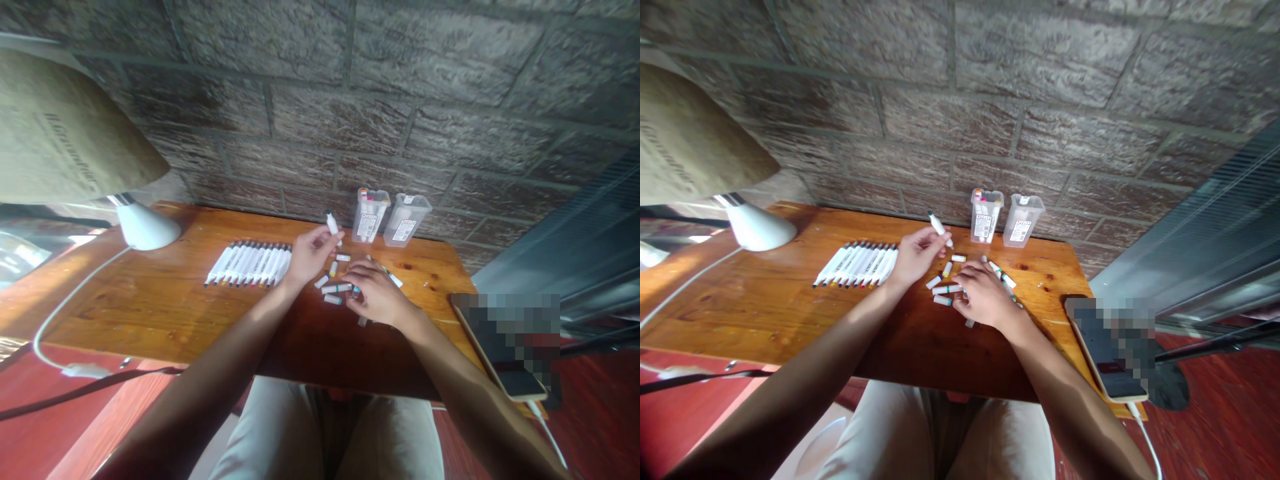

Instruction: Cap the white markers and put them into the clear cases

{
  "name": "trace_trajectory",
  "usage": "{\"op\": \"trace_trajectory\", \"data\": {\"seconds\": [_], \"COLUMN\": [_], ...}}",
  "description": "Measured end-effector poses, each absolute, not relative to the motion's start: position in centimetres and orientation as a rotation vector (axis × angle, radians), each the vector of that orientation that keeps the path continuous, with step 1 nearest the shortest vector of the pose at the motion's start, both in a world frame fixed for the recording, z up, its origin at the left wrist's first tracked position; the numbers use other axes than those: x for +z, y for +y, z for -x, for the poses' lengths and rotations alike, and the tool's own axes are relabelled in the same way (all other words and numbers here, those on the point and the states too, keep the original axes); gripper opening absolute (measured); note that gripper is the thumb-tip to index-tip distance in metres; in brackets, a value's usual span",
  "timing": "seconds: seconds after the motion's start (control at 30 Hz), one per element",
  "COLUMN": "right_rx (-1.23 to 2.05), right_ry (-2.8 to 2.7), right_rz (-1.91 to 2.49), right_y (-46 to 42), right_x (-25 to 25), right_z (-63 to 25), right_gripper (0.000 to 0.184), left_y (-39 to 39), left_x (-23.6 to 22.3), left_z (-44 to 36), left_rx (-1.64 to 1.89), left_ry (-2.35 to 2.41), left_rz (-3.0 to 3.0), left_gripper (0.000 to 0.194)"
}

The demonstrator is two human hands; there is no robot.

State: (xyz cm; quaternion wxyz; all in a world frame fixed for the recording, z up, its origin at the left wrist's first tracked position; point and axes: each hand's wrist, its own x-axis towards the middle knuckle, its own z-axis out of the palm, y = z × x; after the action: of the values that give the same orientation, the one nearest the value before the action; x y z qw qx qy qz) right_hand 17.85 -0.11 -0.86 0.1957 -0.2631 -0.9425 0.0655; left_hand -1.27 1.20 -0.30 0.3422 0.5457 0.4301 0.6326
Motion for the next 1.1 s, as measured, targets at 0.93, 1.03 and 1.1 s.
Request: {"op": "trace_trajectory", "data": {"seconds": [0.93,1.03,1.1], "right_rx": [0.979,1.095,1.141], "right_ry": [-1.672,-1.535,-1.469], "right_rz": [0.884,0.859,0.839], "right_y": [1.5,1.8,2.1], "right_x": [0.6,0.8,0.7], "right_z": [-20.0,-20.2,-20.5], "right_gripper": [0.025,0.028,0.03], "left_y": [0.4,0.4,0.7], "left_x": [-1.0,-1.3,-1.6], "left_z": [0.6,0.5,0.6], "left_rx": [1.444,1.435,1.444], "left_ry": [1.061,1.017,1.013], "left_rz": [-1.749,-1.77,-1.799], "left_gripper": [0.03,0.039,0.038]}}
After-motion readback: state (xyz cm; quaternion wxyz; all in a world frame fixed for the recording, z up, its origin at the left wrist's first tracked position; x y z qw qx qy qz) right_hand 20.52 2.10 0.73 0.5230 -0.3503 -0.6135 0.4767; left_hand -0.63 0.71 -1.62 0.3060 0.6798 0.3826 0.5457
